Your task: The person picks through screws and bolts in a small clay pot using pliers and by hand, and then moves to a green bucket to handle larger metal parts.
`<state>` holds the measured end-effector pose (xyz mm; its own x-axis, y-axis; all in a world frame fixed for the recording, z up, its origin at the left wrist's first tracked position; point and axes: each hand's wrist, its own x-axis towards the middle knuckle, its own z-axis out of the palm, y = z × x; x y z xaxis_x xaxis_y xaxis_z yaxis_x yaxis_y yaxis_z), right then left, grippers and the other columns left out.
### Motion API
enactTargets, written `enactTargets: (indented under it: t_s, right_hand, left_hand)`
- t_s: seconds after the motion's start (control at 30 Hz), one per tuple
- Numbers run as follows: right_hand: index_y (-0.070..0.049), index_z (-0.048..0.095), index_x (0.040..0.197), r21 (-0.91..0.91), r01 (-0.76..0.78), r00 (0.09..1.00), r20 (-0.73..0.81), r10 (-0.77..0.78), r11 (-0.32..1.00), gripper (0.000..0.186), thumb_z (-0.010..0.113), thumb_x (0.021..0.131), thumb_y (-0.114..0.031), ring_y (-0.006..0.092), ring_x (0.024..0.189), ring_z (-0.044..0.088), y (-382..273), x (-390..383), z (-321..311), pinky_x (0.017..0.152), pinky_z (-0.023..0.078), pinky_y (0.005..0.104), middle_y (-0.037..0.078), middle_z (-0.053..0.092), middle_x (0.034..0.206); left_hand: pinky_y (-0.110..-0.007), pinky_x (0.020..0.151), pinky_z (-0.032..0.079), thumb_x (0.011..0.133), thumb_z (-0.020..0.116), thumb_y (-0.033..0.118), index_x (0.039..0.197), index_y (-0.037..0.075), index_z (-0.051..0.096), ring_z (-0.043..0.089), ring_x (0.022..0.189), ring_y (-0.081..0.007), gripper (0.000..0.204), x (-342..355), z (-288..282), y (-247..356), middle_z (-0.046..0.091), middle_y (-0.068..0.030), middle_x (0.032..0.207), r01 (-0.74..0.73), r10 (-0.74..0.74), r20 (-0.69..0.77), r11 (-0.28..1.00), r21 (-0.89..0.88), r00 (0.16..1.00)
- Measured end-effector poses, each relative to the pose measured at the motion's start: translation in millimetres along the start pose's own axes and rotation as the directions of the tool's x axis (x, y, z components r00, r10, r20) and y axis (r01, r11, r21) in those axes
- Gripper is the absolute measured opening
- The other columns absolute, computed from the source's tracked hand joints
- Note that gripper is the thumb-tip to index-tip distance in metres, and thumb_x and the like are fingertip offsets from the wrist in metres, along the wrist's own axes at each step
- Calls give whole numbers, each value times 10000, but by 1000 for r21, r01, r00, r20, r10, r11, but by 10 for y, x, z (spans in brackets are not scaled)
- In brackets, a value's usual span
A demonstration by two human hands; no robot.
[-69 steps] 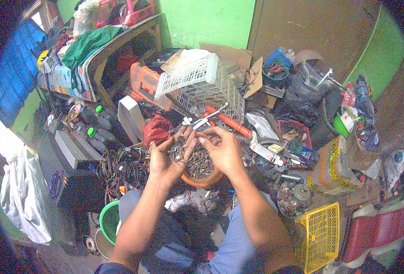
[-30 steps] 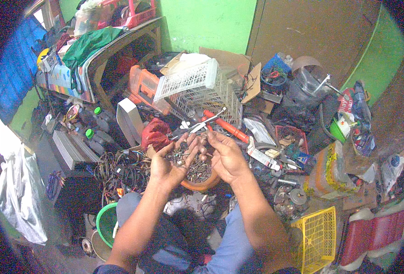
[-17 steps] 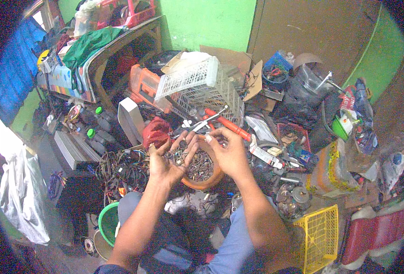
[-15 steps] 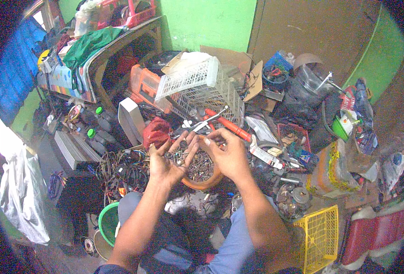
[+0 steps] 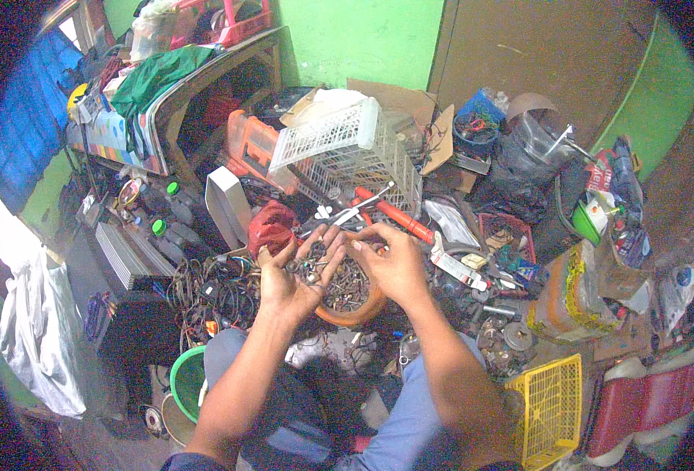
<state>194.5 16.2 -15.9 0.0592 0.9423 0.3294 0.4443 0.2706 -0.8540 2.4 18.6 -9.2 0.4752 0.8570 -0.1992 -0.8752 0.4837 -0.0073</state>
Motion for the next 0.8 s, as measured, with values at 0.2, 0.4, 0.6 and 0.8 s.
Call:
enactTargets:
  t_s: [0.2,0.4,0.6,0.8]
  right_hand:
    - [-35,750,1021,-86,98,995,35,-96,991,176,740,848,-68,283,856,709,-374,-82,-16,784,552,378,140,710,963]
    - [-40,763,1016,-128,338,937,144,-319,933,202,725,818,-38,308,1000,653,-457,-231,122,902,525,416,130,661,982]
    - [-35,763,997,-199,352,929,193,-316,915,193,736,809,-68,344,1098,614,-435,-257,160,975,493,438,141,645,1029]
    - [-20,734,986,-268,378,921,205,-331,886,183,740,815,-87,370,1161,569,-464,-251,168,996,478,454,151,634,1094]
  left_hand:
    - [-529,1128,429,1085,267,332,1457,-77,387,435,1409,-393,565,24,-100,23,445,-259,1506,-31,31,-4,998,53,999]
    - [-457,1150,409,1078,308,322,1418,-70,437,501,1346,-376,535,103,-221,-19,488,-258,1470,-23,21,20,996,89,1000]
    - [-482,1149,406,1078,313,321,1397,-66,454,506,1342,-373,521,73,-175,-23,501,-254,1460,-27,26,14,995,98,1000]
    - [-482,1092,459,1071,336,320,1373,-48,489,559,1283,-348,500,88,-273,16,556,-227,1412,38,-45,91,996,76,995]
